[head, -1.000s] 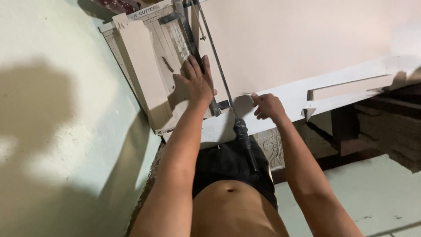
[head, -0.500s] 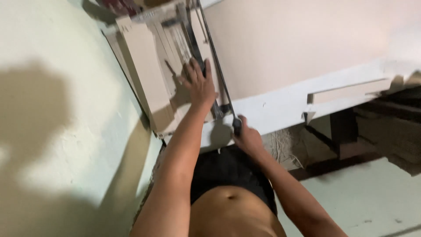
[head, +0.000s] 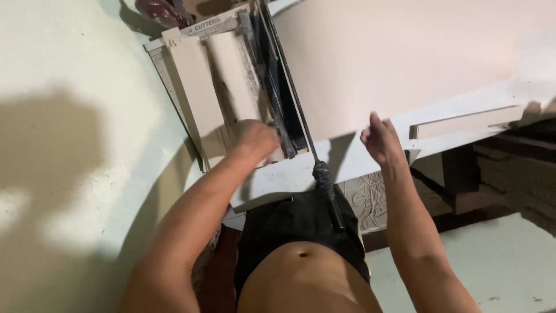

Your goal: The person operates a manual paper cutter to trim a large sheet of paper. They repeatedly align the paper against the guide, pull down the cutting lever to slice the sheet, and remove the cut pieces.

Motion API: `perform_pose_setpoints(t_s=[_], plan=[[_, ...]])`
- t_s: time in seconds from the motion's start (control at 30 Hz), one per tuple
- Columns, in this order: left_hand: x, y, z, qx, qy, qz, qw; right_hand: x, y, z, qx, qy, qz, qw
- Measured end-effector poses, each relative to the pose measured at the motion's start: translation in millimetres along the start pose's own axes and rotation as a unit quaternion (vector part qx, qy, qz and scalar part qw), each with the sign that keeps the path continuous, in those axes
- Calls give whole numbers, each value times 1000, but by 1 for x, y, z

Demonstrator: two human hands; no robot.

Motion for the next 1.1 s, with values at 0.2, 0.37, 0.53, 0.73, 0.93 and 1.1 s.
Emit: perform_pose_setpoints(t_s=[0.2,0.37,0.53,0.73,0.93,1.1], plan=[[-37,54,23,45,-122,36,991,-36,-32,-30,-115,13,47,992],[-19,22,91,-97,-139,150,974,-27,-17,-55,-172,5,70,983],[23,14,76,-140,-36,277,950,-52,8,-79,-278,-23,13,960],[28,20,80,-206,-46,285,935,-210,56,-176,-626,143,61,764],[2,25,64,-168,65,289,940,-281,6,-190,-807,135,34,574],[15,28,54,-155,-23,271,950,-271,-9,-186,-811,131,38,570]])
Point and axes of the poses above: each hand's wrist, its own x-axis towards the middle knuckle, its own z-axis out of the back of the hand, y = z × x, the point moved 5 cm from there along x, towards the middle knuckle, and after that the axes turned 1 degree about z, right-handed, at the moved point
